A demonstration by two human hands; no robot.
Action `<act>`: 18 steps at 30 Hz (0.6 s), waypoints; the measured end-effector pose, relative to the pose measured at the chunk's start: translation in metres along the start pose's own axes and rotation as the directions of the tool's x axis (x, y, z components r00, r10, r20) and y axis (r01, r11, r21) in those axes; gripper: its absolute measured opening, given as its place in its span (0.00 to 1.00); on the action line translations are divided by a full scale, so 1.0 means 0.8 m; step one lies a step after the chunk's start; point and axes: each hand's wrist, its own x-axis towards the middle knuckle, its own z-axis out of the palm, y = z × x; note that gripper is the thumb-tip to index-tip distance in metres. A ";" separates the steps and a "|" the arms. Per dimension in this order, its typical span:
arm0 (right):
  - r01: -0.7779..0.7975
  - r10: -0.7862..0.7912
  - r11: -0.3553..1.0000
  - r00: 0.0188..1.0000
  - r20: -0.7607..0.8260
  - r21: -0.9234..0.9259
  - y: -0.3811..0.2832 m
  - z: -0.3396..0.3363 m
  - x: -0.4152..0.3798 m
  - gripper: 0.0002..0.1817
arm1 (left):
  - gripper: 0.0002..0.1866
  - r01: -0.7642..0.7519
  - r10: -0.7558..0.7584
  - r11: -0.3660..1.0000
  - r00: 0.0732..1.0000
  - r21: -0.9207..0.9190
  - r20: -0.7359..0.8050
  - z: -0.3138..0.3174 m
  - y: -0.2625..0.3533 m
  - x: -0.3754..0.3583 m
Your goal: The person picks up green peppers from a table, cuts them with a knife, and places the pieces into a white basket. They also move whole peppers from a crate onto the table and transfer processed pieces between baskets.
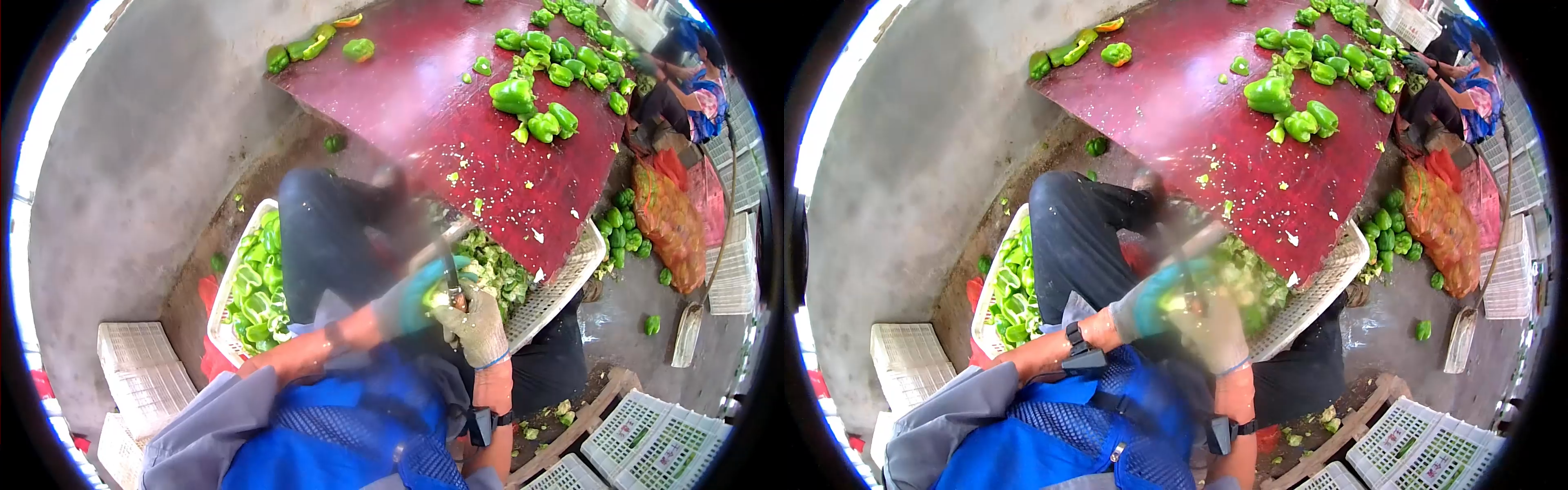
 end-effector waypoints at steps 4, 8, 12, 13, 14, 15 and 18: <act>0.124 -0.126 0.991 0.990 -0.057 -0.041 0.054 0.012 0.016 0.17 | 0.40 0.123 -0.114 0.988 0.988 -0.091 0.101 -0.018 0.003 -0.002; 0.161 -0.163 0.987 0.962 -0.218 -0.025 0.066 0.039 0.010 0.19 | 0.38 0.341 -0.445 0.721 0.895 -0.603 -0.027 -0.003 -0.021 -0.007; 0.274 -0.401 0.900 0.825 -0.399 -0.339 0.062 0.076 0.004 0.20 | 0.29 0.223 -0.456 0.692 0.872 -0.686 -0.176 0.000 -0.068 -0.016; 0.253 -0.368 0.927 0.762 -0.534 -0.277 0.063 0.087 0.003 0.19 | 0.29 0.228 -0.461 0.685 0.871 -0.692 -0.169 0.004 -0.061 -0.012; 0.247 -0.325 0.946 0.685 -0.652 -0.211 0.065 0.092 0.005 0.19 | 0.27 0.199 -0.478 0.624 0.862 -0.755 -0.168 0.005 -0.052 -0.007; 0.280 -0.425 0.905 0.593 -0.684 -0.319 0.076 0.086 0.011 0.19 | 0.25 0.169 -0.495 0.560 0.853 -0.811 -0.164 0.005 -0.043 -0.002; 0.315 -0.240 0.944 0.448 -0.861 -0.099 0.015 0.064 0.001 0.20 | 0.23 0.173 -0.372 0.705 0.916 -0.688 -0.151 0.005 -0.039 0.010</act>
